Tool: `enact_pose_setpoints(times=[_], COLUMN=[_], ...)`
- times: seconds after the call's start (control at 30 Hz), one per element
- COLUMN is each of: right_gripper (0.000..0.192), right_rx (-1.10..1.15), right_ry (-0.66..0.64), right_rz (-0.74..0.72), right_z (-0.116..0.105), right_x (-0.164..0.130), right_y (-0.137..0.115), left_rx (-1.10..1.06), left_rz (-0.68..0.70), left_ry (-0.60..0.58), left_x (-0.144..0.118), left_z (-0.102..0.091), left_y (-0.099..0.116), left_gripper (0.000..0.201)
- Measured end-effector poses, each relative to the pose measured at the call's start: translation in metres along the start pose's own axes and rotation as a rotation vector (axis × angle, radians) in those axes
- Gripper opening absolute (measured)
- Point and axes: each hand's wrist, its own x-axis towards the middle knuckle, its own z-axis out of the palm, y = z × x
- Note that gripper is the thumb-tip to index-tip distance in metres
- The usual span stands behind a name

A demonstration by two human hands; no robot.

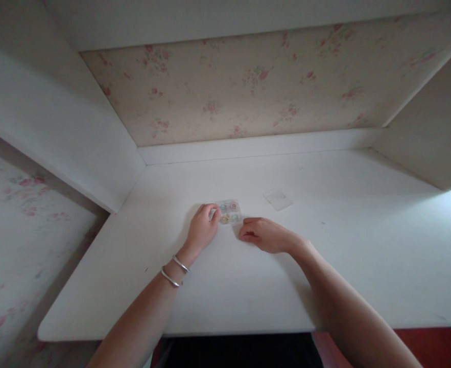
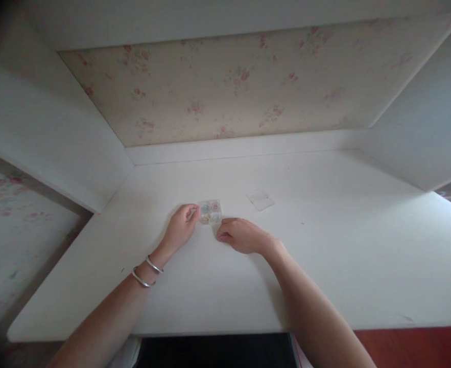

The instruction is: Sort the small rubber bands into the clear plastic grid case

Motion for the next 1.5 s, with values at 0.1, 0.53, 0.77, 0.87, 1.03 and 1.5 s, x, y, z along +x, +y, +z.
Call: enact_pose_setpoints(times=[0.1,0.53,0.77,0.87,1.03,1.5], right_gripper=[0.021,0.025,0.029,0.049,0.068,0.051], right_rx=[0.063,-0.054,-0.312,-0.449,-0.420,0.725], right_ry=[0.157,0.476,0.756,0.721,0.629,0.818], right_rz=[0.025,0.115,0.416,0.673,0.817,0.279], right_z=[-0.001,0.019,-0.002,-0.008,-0.011,-0.006], right_x=[0.004,0.018,0.006,-0.002,-0.011,0.012], right_y=[0.002,0.020,0.044,0.058,0.072,0.034], left_rx=[-0.025,0.128,0.124,0.140,0.130,-0.177], left_rz=[-0.014,0.039,0.067,0.066,0.086,0.049], left_ry=[-0.041,-0.136,-0.139,-0.152,-0.160,-0.191], left_x=[0.001,-0.004,-0.006,-0.007,-0.009,-0.015], left_z=[0.000,-0.002,-0.002,-0.003,-0.003,-0.002], left_y=[-0.004,0.001,0.000,0.001,0.001,0.014], left_gripper=[0.029,0.036,0.035,0.034,0.034,0.059])
